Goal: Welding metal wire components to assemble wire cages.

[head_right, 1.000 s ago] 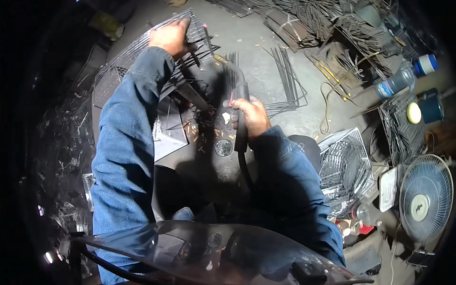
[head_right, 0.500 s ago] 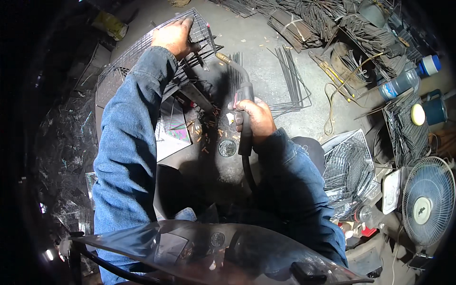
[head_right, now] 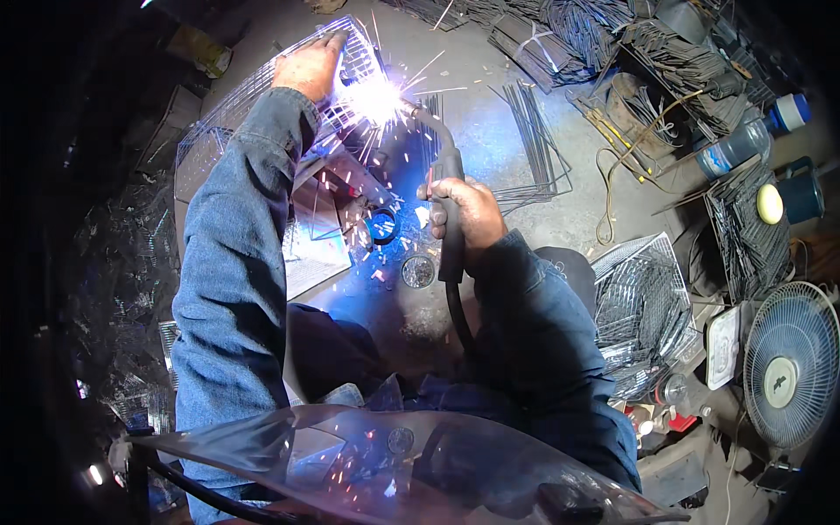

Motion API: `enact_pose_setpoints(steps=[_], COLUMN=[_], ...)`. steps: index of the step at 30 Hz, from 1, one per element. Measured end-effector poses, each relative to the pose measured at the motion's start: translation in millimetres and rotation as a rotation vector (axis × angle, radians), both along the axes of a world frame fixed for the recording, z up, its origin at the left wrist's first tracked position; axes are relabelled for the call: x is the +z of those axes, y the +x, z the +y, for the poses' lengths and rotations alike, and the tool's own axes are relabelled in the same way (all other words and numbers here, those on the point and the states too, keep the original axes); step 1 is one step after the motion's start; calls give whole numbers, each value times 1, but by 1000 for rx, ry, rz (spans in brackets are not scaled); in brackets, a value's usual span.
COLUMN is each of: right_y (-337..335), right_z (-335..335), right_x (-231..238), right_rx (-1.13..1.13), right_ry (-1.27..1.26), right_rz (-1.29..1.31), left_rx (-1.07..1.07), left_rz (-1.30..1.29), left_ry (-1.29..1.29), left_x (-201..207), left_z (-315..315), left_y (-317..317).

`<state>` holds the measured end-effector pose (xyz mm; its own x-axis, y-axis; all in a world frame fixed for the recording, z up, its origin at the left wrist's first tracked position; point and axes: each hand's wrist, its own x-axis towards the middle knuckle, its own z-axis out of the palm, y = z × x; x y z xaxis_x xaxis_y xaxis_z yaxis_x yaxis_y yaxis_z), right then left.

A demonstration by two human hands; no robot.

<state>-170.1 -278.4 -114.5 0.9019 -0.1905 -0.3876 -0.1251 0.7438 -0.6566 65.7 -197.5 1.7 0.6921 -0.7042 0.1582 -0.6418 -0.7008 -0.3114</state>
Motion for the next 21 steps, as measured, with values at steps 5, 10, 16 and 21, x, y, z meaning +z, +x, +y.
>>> enact_pose_setpoints(steps=[5,10,16,21], right_y=[5,7,1,-40], right_z=[9,21,10,20], right_x=[3,1,-2,-17], right_rx=[-3,-84,-111,35], right_ry=[-334,-509,-741,-1397], right_rz=[-51,81,91,129], left_rx=[20,-2,9,-15], left_rz=[53,-33,-72,68], left_ry=[16,-18,16,27], left_x=[1,-1,-3,10], left_z=[1,3,3,-1], left_y=[-2,0,0,27])
